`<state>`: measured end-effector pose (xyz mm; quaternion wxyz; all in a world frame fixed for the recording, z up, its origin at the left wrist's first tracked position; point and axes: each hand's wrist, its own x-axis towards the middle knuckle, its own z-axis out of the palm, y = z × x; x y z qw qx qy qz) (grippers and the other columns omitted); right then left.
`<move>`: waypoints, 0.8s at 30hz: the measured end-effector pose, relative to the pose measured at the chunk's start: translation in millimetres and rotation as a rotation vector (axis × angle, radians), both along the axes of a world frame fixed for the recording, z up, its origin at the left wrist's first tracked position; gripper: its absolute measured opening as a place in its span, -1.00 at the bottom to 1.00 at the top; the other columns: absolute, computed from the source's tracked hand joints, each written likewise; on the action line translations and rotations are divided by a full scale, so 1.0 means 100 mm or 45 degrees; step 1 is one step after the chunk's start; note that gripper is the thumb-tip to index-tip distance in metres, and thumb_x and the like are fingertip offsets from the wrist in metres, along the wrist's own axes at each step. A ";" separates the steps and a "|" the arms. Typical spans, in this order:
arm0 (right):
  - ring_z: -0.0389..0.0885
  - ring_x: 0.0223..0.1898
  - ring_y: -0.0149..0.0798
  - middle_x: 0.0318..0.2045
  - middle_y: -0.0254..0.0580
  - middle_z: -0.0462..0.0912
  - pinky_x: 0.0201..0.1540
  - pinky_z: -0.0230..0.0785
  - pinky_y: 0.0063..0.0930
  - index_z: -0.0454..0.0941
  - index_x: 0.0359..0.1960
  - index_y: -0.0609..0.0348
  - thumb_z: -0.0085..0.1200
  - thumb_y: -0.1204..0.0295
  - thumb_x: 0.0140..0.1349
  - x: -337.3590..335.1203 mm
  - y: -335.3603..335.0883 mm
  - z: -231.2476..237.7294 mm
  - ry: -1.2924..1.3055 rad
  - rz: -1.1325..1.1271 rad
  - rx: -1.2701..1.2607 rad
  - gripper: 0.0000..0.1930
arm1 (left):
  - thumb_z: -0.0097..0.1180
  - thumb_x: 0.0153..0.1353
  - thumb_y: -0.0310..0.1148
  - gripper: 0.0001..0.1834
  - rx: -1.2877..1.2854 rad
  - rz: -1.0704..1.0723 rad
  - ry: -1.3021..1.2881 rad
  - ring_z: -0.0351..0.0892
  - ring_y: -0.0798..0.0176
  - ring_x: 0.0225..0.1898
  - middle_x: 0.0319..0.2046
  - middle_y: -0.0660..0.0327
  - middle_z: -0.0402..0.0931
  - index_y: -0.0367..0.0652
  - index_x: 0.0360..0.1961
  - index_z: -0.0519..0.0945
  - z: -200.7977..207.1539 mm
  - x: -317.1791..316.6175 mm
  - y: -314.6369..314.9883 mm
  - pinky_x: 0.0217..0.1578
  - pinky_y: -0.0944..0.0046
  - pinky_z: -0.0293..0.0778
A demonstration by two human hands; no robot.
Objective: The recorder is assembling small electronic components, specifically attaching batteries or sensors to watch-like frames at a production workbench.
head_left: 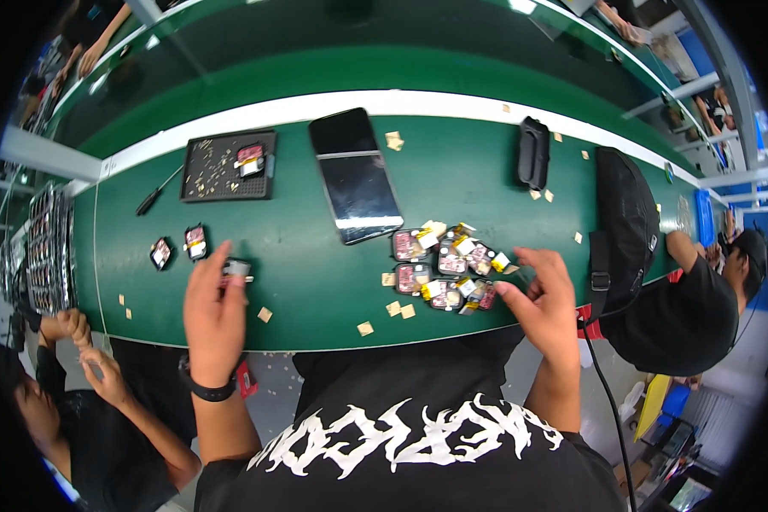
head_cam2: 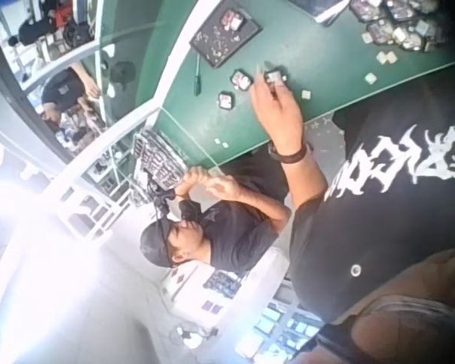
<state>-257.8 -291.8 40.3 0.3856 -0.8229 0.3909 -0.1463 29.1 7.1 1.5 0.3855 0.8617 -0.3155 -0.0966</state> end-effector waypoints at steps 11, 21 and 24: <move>0.66 -0.22 -0.04 -0.12 -0.08 0.57 -0.18 0.52 -0.27 0.64 -0.04 0.30 0.43 0.34 0.06 0.18 -0.13 -0.12 0.089 0.168 -0.168 -0.55 | 0.14 0.35 -0.48 -0.57 0.330 0.178 -0.508 0.54 -0.08 -0.20 -0.07 -0.05 0.52 -0.29 0.24 0.53 0.17 0.13 -0.07 -0.12 0.09 0.49; 0.68 -0.32 -0.19 -0.15 -0.17 0.59 -0.28 0.56 -0.35 0.65 -0.15 0.26 0.45 0.43 -0.07 0.09 -0.18 -0.04 -0.160 0.170 -0.180 -0.60 | 0.16 0.36 -0.49 -0.64 -0.315 -0.319 0.360 0.54 0.43 -0.29 -0.12 0.17 0.64 -0.29 0.17 0.60 0.32 -0.67 -0.79 -0.27 0.43 0.49; 0.70 -0.30 -0.21 -0.13 -0.18 0.60 -0.29 0.58 -0.37 0.65 -0.15 0.22 0.46 0.42 -0.10 0.14 -0.06 0.07 -0.383 0.458 -0.254 -0.59 | 0.24 0.33 -0.50 -0.36 -0.430 -0.608 1.192 0.57 0.46 -0.21 0.01 0.09 0.62 -0.27 0.42 0.36 0.36 -0.99 -1.18 -0.16 0.43 0.56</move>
